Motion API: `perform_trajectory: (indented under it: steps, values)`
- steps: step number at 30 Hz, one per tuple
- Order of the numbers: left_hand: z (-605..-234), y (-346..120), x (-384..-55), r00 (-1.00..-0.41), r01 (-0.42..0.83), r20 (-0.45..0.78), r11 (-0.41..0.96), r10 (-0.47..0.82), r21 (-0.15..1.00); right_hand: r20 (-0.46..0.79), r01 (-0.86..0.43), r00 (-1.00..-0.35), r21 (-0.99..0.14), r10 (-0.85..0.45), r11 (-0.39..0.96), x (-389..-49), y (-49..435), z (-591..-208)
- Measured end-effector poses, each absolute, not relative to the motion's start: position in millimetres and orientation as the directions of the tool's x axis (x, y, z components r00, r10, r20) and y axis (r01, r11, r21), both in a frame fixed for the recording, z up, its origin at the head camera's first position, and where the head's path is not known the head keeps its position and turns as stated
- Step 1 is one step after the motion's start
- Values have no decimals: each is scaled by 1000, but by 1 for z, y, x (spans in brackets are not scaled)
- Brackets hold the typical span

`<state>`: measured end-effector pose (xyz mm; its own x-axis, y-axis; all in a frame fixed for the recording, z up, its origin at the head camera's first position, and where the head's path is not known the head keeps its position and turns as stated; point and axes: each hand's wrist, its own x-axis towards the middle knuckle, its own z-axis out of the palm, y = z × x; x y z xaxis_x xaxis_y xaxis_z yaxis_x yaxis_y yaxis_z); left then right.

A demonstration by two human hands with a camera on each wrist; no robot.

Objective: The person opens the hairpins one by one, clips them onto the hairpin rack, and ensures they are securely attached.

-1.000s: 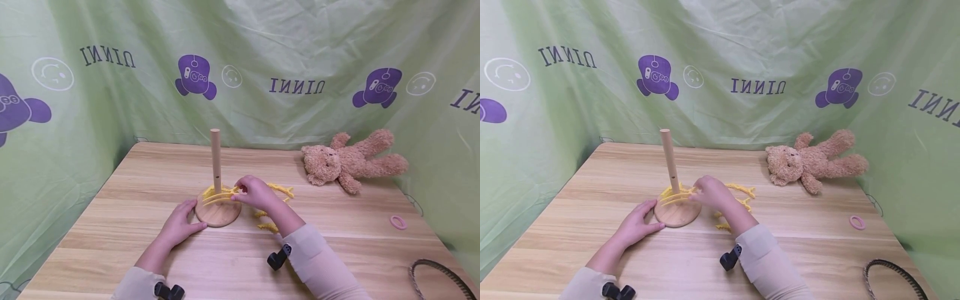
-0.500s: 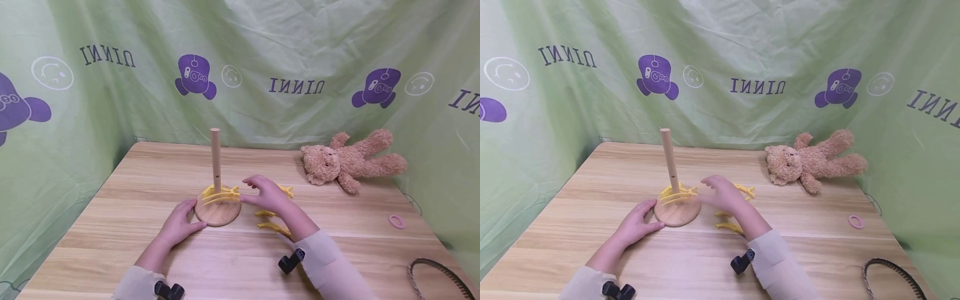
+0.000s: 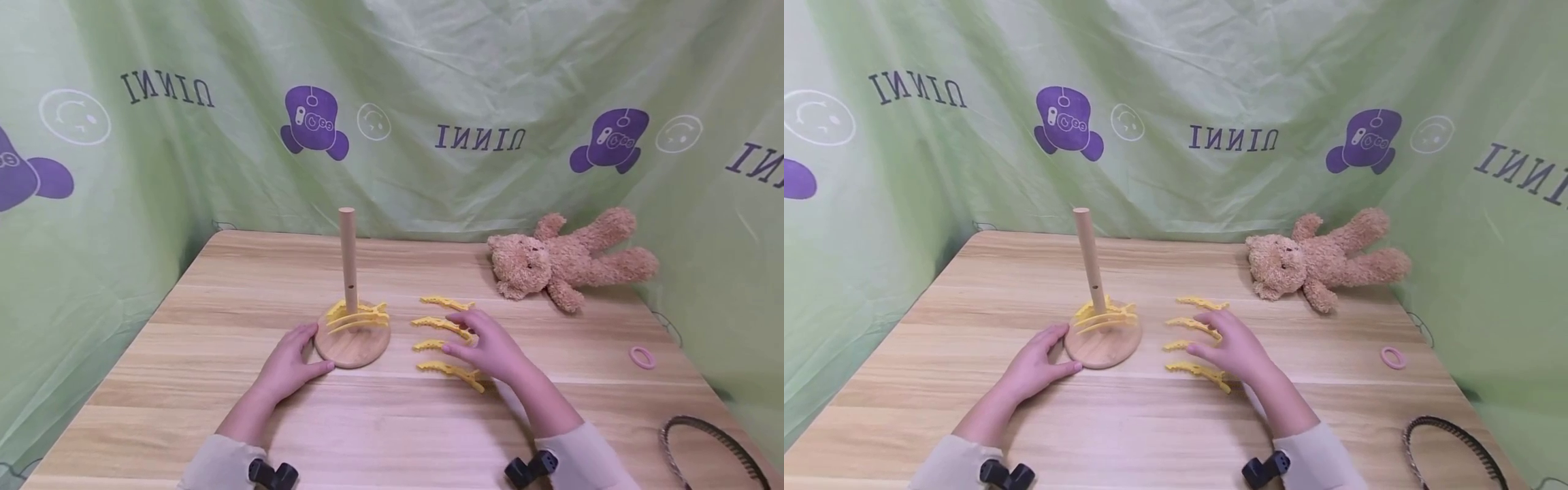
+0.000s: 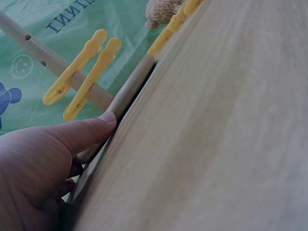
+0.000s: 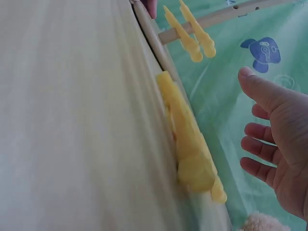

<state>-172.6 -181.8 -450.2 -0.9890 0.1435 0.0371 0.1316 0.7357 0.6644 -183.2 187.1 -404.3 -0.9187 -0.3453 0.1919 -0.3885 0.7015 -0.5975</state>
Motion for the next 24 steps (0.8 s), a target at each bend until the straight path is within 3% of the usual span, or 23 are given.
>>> perform_trajectory:
  steps: [13, 24]
  values:
    - [-449, -181, -173, -989, 125, 26, 738, 145, 663, 149, -354, -932, -562, -329, 748, -150, 224, -427]
    - [-448, -181, -172, -989, 129, 26, 738, 149, 663, 121, -388, -915, -531, -386, 753, -144, 233, -436]
